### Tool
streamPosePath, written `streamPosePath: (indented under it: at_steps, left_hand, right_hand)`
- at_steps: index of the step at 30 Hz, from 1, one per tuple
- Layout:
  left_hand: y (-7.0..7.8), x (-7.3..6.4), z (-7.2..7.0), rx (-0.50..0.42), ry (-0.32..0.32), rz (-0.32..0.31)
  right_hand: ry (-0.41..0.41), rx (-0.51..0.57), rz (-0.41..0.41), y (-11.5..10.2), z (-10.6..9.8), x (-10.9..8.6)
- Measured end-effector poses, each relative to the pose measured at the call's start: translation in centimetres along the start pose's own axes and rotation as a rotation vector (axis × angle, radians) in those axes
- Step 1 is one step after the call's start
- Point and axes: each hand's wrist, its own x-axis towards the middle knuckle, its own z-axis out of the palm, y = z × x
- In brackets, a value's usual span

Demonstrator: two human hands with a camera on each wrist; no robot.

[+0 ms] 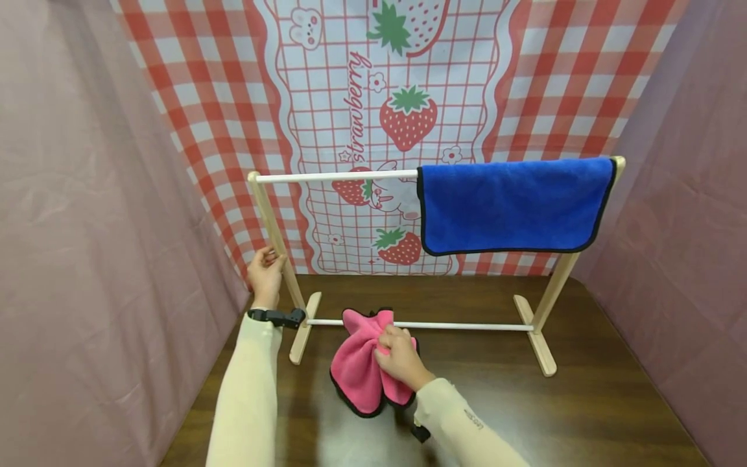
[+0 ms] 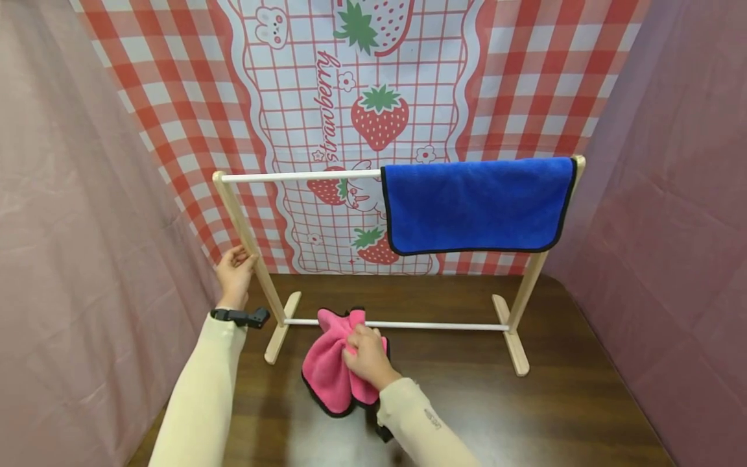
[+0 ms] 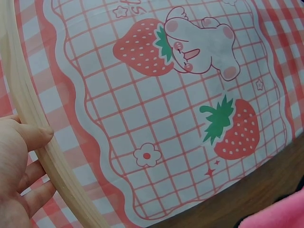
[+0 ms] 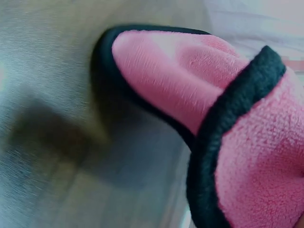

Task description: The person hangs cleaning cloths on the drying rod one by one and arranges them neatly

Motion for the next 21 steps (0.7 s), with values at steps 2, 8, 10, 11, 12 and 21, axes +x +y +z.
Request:
streamPosePath:
  at_steps: [2,8,10,11,12,21]
  left_hand:
    - [0.0,0.0,0.0,0.000,0.003,0.005]
    - [-0.1,-0.1,-0.1,0.011,0.003,0.021]
    - [-0.2,-0.1,-0.1,0.014,0.002,0.020]
    - [-0.3,0.0,-0.1,0.015,0.000,0.018]
    - [-0.3,0.0,-0.1,0.019,-0.002,0.015]
    - [-0.4,0.0,-0.1,0.019,-0.002,0.022]
  right_hand:
    - [0.015,0.009,-0.011,-0.1,-0.3,0.6]
    - [0.026,0.033,-0.003,-0.8,-1.2,2.1]
    - [0.032,0.037,-0.009,-1.0,-1.6,2.6]
    - [0.039,0.037,-0.019,-1.0,-1.7,2.9]
    - [0.045,0.038,-0.028,-1.1,-1.9,3.2]
    - [0.120,0.057,-0.101,-1.9,-3.5,6.2]
